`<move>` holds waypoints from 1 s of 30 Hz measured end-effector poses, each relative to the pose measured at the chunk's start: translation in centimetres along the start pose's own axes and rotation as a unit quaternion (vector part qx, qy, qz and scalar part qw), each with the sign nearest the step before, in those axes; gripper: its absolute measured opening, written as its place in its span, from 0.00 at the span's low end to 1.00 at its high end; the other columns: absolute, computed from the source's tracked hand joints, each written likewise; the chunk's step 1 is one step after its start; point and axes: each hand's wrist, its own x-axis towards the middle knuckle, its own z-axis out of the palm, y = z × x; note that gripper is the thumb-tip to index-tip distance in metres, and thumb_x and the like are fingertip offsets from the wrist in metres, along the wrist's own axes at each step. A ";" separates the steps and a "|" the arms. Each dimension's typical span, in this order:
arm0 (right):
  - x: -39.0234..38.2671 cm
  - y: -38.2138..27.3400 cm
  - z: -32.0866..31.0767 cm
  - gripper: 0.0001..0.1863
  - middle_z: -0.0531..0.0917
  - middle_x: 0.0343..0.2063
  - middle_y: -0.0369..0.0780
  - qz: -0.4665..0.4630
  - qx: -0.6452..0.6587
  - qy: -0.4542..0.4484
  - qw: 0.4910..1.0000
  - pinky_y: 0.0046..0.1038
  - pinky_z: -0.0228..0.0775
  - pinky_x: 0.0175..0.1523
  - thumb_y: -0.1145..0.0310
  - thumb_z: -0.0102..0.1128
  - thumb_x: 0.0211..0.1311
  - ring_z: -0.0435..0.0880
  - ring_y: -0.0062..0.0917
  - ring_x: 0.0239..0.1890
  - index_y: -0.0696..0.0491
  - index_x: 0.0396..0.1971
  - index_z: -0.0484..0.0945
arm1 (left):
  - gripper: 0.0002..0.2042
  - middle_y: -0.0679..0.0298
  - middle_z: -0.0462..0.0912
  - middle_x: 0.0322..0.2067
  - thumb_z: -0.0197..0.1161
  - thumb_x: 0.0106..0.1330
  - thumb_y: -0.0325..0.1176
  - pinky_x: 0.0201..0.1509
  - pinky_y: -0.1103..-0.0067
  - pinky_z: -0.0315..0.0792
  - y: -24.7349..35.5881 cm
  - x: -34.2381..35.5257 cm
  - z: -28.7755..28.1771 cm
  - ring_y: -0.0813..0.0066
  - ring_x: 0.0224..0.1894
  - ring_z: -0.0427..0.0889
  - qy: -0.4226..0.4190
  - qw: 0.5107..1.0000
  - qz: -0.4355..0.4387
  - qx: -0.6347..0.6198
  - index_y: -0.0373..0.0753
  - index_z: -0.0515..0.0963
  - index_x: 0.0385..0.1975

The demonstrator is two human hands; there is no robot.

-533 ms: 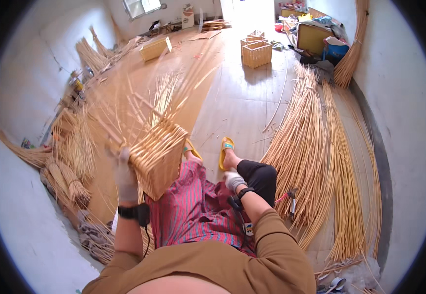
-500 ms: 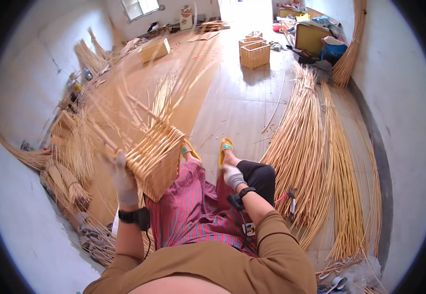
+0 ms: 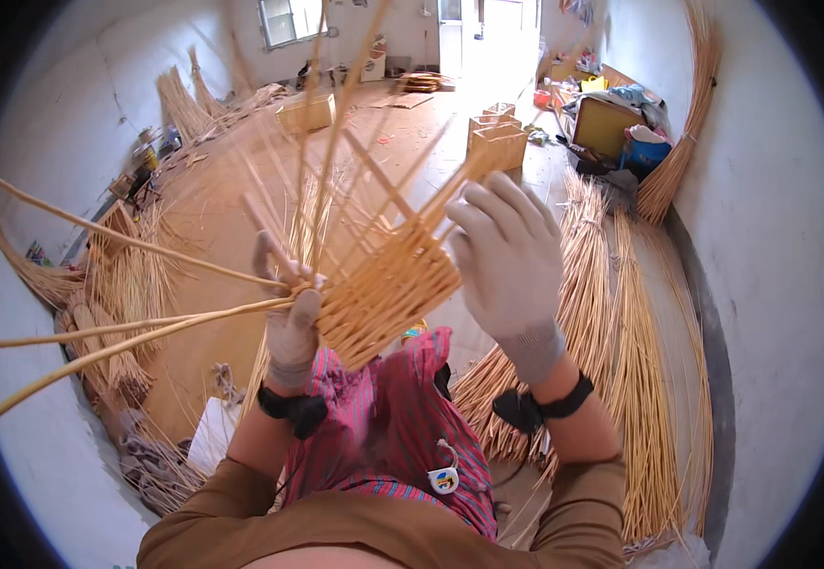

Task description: The person is weaving a wicker basket using long wooden strips.

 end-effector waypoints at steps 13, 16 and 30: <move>-17.0 5.6 25.8 0.23 0.88 0.31 0.47 0.244 -0.033 -0.506 0.827 0.44 0.78 0.44 0.46 0.54 0.69 0.88 0.43 0.37 0.52 0.38 0.83 | 0.39 0.49 0.85 0.47 0.48 0.71 0.68 0.58 0.70 0.72 -22.6 0.3 -8.0 0.64 0.52 0.82 -0.070 0.859 -0.439 0.254 0.31 0.82 0.52; -18.1 4.1 24.8 0.20 0.88 0.27 0.46 0.310 -0.054 -0.485 0.816 0.43 0.74 0.48 0.48 0.56 0.66 0.89 0.41 0.37 0.51 0.38 0.81 | 0.34 0.57 0.85 0.41 0.52 0.71 0.66 0.45 0.70 0.78 -23.2 -1.3 -6.2 0.68 0.42 0.84 0.040 0.855 -0.507 0.102 0.36 0.81 0.52; -17.2 -3.1 25.0 0.14 0.83 0.20 0.44 0.252 -0.078 -0.306 0.915 0.42 0.68 0.45 0.55 0.57 0.66 0.84 0.41 0.28 0.49 0.27 0.78 | 0.19 0.68 0.82 0.30 0.56 0.75 0.52 0.33 0.77 0.78 -24.5 -4.6 -11.0 0.79 0.31 0.80 0.187 0.890 -0.399 -0.114 0.41 0.80 0.39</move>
